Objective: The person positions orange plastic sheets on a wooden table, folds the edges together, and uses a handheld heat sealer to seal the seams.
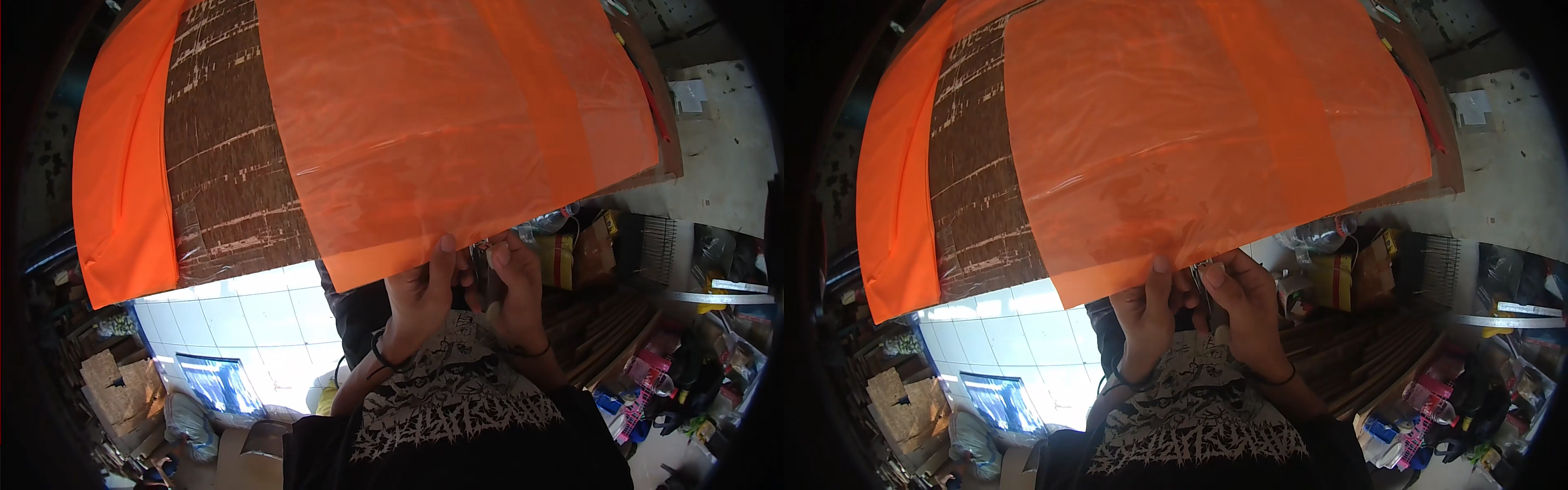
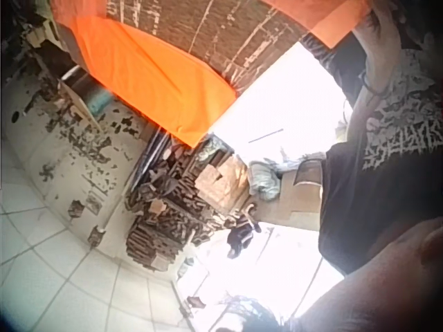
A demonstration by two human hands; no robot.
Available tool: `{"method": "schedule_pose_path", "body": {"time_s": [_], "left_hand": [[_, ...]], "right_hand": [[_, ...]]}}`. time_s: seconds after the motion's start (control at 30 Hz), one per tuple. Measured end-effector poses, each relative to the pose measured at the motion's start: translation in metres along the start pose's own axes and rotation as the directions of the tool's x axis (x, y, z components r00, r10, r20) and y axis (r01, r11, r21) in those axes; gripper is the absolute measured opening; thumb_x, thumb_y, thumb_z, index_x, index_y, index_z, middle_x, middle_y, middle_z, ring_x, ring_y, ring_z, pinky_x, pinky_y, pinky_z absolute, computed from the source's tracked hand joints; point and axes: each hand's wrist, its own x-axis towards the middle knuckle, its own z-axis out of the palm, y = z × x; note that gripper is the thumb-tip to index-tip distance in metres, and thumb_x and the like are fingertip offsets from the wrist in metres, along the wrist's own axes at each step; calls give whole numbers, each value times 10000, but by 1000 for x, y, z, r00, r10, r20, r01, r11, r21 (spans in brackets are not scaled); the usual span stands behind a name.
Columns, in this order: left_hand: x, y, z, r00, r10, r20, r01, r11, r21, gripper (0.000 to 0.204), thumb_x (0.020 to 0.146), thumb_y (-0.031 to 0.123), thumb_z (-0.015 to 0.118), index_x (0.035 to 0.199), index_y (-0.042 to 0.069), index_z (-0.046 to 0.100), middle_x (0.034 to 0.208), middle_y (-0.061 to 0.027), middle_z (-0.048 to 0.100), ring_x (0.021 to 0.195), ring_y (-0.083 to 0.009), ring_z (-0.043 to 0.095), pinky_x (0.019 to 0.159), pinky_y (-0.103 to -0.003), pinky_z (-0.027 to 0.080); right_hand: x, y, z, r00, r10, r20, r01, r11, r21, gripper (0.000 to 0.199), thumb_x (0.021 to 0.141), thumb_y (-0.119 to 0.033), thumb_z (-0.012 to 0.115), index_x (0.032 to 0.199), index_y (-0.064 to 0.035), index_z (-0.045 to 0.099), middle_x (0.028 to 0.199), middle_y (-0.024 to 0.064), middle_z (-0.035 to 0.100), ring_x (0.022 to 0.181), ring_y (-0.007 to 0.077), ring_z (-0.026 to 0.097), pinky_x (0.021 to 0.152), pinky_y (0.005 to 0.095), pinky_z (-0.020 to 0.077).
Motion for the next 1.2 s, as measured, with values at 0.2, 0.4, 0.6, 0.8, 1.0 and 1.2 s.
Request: {"method": "schedule_pose_path", "body": {"time_s": [0.2, 0.4, 0.6, 0.8, 1.0, 1.2], "left_hand": [[2, -3, -1, 999, -8, 44, 9, 1000, -27, 221, 937, 146, 461, 828, -38, 517, 649, -73, 528, 482, -120, 540, 362, -240, 460], [2, -2, -2, 998, 2, 57, -1, 1000, -14, 214, 936, 138, 462, 836, -40, 524, 650, -68, 533, 500, -107, 541, 376, -234, 461], [1, -6, -1, 1000, -12, 18, 12, 999, -30, 235, 939, 188, 480, 806, 0, 528, 660, -36, 549, 526, -77, 528, 413, -182, 376], [3, -13, -7, 996, 62, 67, -68, 994, 90, 227, 937, 190, 487, 816, 3, 532, 675, -39, 554, 540, -75, 537, 423, -178, 365], [3, -7, -5, 999, 39, 37, -42, 996, 77, 217, 935, 121, 467, 790, -19, 547, 612, -37, 552, 500, -77, 537, 430, -210, 424], [2, -6, -3, 999, -33, 29, 34, 999, -39, 194, 937, 118, 459, 845, -26, 550, 629, -42, 546, 491, -84, 539, 416, -213, 420]], "right_hand": [[3, -1, 2, 1000, 3, -27, -3, 1000, 16, 247, 890, -244, 546, 952, -6, 530, 817, 68, 570, 651, 102, 540, 411, 212, 425], [4, 0, 6, 999, -28, -42, 29, 999, 14, 236, 886, -232, 554, 944, -5, 530, 803, 66, 561, 643, 95, 536, 394, 203, 415], [5, 0, 6, 999, -33, -43, 33, 999, 9, 220, 887, -218, 552, 937, -5, 530, 780, 61, 561, 626, 88, 534, 374, 189, 400], [5, -1, 7, 997, -34, -67, 35, 999, 9, 222, 886, -212, 552, 960, -3, 536, 782, 64, 570, 621, 84, 536, 366, 180, 390], [4, 0, 8, 996, -23, -88, 23, 1000, 5, 236, 886, -215, 554, 975, 3, 540, 771, 63, 574, 601, 74, 533, 361, 178, 381], [6, 1, 1, 998, -57, 2, 57, 997, -47, 246, 889, -207, 551, 989, 18, 537, 790, 64, 579, 614, 78, 538, 408, 190, 407]]}}
